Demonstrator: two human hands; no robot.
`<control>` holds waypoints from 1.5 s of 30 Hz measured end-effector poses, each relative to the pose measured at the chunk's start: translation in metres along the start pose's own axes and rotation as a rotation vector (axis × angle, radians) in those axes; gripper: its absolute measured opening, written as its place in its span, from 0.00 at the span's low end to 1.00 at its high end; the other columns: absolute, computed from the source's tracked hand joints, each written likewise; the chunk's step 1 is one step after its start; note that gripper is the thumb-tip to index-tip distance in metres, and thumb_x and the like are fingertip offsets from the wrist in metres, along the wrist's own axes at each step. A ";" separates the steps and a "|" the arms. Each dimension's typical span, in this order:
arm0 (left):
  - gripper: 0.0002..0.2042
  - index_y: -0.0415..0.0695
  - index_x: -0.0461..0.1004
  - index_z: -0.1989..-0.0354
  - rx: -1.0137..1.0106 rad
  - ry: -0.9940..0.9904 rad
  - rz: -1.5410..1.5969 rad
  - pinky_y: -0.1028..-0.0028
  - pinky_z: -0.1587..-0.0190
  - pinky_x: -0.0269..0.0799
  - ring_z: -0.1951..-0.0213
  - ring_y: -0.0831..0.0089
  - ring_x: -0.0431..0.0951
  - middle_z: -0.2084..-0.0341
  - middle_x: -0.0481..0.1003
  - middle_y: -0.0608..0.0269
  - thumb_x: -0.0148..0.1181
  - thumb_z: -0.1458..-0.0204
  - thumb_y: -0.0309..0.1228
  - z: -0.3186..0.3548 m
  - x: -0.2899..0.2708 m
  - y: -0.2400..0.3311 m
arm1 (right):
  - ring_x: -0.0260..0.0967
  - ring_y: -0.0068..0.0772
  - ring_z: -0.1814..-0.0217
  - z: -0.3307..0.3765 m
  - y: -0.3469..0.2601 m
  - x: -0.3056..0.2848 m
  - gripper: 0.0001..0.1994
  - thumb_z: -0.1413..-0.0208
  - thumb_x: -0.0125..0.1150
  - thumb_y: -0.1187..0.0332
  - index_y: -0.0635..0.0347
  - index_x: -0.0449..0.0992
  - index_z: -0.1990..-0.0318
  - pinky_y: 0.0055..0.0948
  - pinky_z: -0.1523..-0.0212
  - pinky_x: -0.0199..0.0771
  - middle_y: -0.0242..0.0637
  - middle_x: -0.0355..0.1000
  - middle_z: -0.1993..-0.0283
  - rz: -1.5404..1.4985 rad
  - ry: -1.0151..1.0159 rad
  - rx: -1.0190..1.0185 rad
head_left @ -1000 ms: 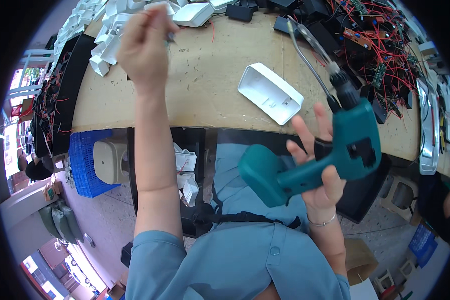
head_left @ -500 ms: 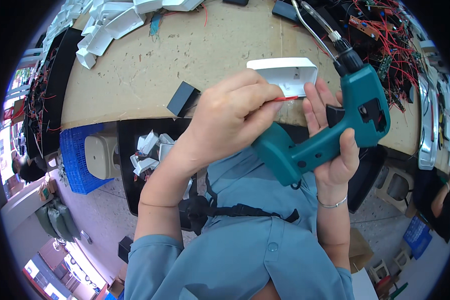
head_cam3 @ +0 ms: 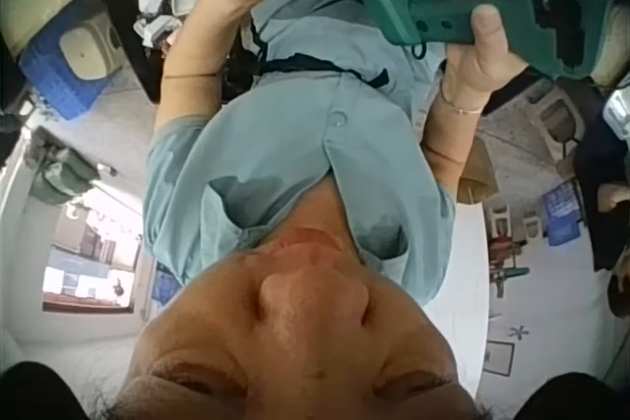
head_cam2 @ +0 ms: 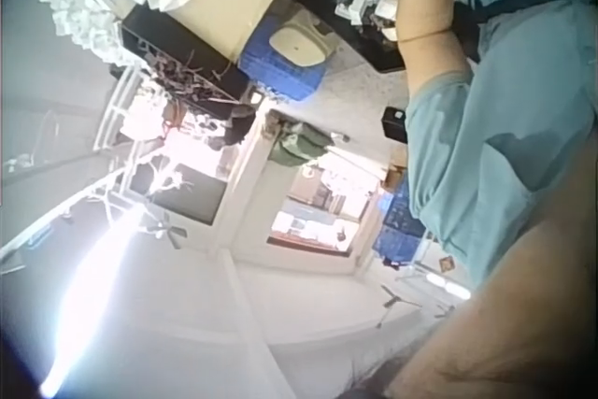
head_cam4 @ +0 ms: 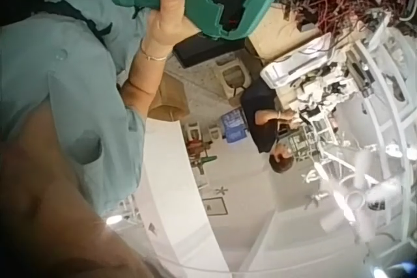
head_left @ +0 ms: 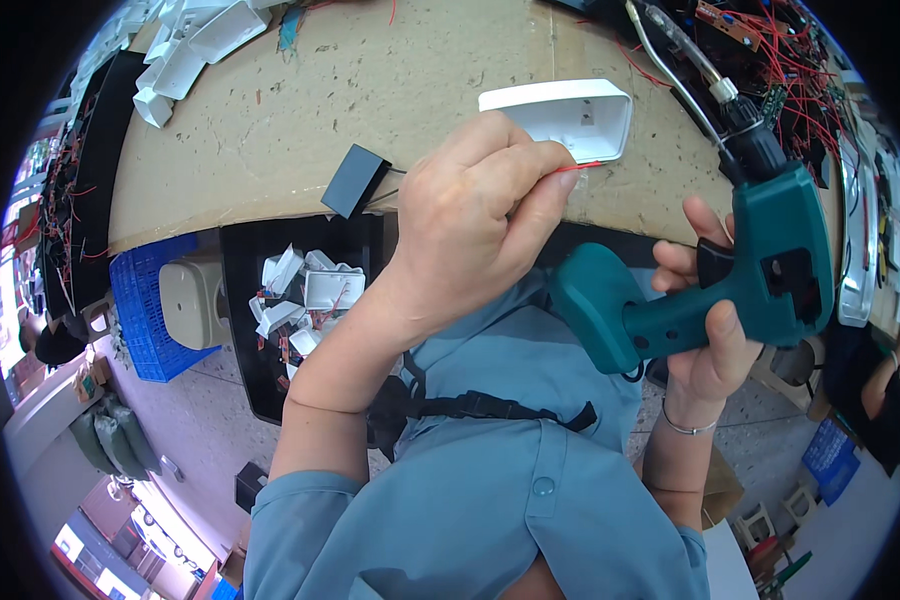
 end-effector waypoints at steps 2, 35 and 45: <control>0.04 0.41 0.76 0.72 -0.009 0.037 0.040 0.72 0.79 0.65 0.81 0.69 0.70 0.81 0.69 0.62 0.62 0.58 0.23 0.000 -0.002 0.000 | 0.73 0.38 0.57 0.009 -0.005 -0.002 0.37 0.51 0.63 0.60 0.72 0.52 0.39 0.26 0.62 0.75 0.60 0.60 0.42 0.043 0.046 -0.024; 0.02 0.35 0.74 0.72 -0.514 -0.525 0.864 0.81 0.76 0.55 0.77 0.84 0.63 0.79 0.68 0.68 0.59 0.52 0.21 0.048 0.043 0.033 | 0.67 0.26 0.68 0.042 -0.032 0.019 0.29 0.59 0.58 0.84 0.71 0.59 0.45 0.23 0.70 0.69 0.51 0.67 0.52 0.261 0.212 -0.209; 0.05 0.38 0.76 0.71 0.215 0.100 -0.222 0.80 0.73 0.64 0.76 0.74 0.70 0.77 0.72 0.62 0.61 0.57 0.18 -0.010 -0.051 0.029 | 0.65 0.26 0.68 0.057 -0.044 -0.011 0.32 0.59 0.58 0.79 0.71 0.56 0.42 0.21 0.71 0.68 0.56 0.65 0.49 0.347 0.285 -0.279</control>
Point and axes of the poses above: each hand's wrist, its own z-axis away from the middle knuckle, its own x-axis out of the palm, y = z × x, the point moved 9 cm from there along -z, towards the middle knuckle
